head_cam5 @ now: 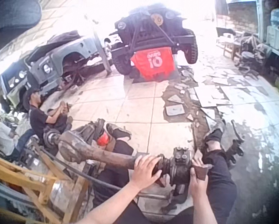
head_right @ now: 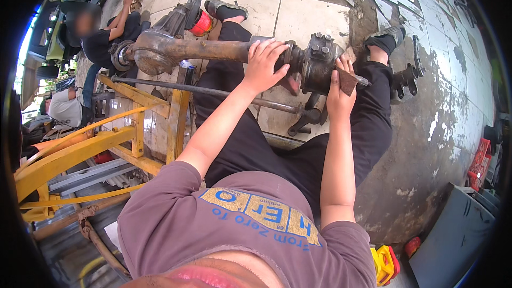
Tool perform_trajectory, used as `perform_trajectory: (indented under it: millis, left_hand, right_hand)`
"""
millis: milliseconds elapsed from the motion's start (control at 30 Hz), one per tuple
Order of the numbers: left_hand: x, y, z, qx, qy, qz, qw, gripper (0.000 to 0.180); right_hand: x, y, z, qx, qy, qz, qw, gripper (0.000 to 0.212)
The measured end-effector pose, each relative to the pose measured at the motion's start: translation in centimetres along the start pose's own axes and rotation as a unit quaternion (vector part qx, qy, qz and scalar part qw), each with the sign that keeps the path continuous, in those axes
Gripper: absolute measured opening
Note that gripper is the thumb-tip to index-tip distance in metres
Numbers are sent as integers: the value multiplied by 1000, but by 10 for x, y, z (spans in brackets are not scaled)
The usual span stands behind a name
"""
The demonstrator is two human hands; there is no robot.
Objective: The person sits on the floor and uses a metal rod to scrape and clean a vehicle axle mounted on a yellow stand. They then use a small abrasive block to rub the surface of the axle.
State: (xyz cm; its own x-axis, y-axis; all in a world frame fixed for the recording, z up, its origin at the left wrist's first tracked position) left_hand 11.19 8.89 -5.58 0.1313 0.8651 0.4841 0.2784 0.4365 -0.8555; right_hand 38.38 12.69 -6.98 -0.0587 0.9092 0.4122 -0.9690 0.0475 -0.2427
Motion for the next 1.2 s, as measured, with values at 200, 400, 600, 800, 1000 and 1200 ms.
perform_trajectory:
  millis: [200, 400, 600, 800, 1000, 1200]
  left_hand:
    - [2, 3, -3, -4, -2, 7, 1000, 62]
    - [1, 3, -6, 2, -2, 4, 1000, 62]
    - [-1, 3, -2, 8, 0, 4, 1000, 62]
    - [-2, 0, -3, 2, 0, 2, 1000, 63]
    - [-1, 2, -3, -12, 0, -1, 1000, 61]
    - [1, 1, -5, -6, 0, -1, 1000, 61]
  right_hand:
    - [10, -1, -4, 12, 37, 5, 999, 37]
    - [15, -3, -7, -28, 13, 28, 999, 36]
    - [-5, 4, 13, -20, -7, 8, 1000, 36]
    - [3, 2, 6, -47, -4, 16, 999, 36]
    - [13, -6, -7, 86, 54, 23, 995, 37]
    - [-8, 3, -1, 36, 16, 36, 999, 38]
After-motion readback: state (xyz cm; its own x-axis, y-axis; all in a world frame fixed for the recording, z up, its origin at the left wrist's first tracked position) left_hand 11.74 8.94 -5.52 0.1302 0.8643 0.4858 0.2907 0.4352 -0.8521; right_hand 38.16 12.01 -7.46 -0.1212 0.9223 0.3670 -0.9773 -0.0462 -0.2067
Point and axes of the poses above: each hand's wrist, its own x-axis towards the middle knuckle, its own y-axis out of the palm, z = x × y, the point moved 5 cm from there along x, towards the middle knuckle, and after that the axes turned 7 degrees about x, right-handed, at the moved point
